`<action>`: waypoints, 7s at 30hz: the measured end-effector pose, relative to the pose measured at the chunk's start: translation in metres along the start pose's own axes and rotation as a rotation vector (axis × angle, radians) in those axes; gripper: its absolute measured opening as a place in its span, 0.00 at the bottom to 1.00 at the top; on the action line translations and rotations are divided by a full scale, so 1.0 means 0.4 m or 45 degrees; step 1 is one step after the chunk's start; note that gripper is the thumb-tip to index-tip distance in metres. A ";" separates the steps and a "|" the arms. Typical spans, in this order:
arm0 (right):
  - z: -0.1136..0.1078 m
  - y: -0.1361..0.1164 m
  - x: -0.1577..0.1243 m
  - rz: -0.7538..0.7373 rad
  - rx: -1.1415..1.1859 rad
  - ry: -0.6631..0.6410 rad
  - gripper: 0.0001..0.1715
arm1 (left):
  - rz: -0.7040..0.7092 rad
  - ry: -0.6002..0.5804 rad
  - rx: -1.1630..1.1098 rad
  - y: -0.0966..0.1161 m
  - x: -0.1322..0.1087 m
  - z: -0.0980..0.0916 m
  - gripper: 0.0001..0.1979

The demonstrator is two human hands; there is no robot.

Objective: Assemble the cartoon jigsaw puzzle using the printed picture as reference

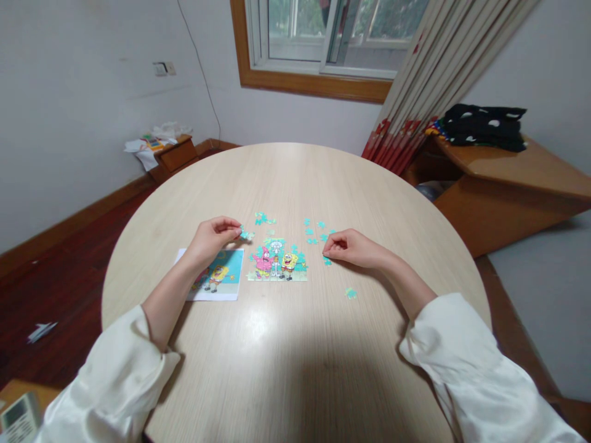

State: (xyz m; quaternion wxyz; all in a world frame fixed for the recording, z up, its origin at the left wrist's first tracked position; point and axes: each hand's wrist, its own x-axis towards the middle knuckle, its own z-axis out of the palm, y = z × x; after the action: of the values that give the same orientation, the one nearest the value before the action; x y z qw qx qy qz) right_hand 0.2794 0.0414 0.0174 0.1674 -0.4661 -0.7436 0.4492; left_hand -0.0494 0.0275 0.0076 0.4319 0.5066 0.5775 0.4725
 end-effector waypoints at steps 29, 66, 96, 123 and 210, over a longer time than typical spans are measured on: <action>-0.001 -0.003 -0.001 -0.006 -0.001 -0.002 0.13 | 0.010 0.027 -0.008 -0.001 -0.002 0.005 0.16; -0.001 0.003 0.004 -0.032 -0.023 0.008 0.12 | 0.165 0.396 0.573 -0.083 0.070 -0.064 0.08; 0.001 0.083 0.055 -0.161 -0.346 0.878 0.11 | 0.171 0.413 0.662 -0.068 0.057 -0.057 0.07; 0.016 0.050 0.122 0.078 -0.535 0.785 0.09 | 0.178 0.439 0.693 -0.069 0.055 -0.055 0.08; 0.000 0.075 0.129 0.079 -0.257 0.746 0.08 | 0.275 0.541 0.654 -0.038 0.041 -0.044 0.09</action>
State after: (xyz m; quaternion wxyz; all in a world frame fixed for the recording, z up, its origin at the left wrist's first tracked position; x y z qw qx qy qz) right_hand 0.2693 0.0897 -0.0160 0.3136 -0.6125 -0.6899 0.2248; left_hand -0.0712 0.0412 -0.0045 0.1080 0.5472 0.6977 0.4497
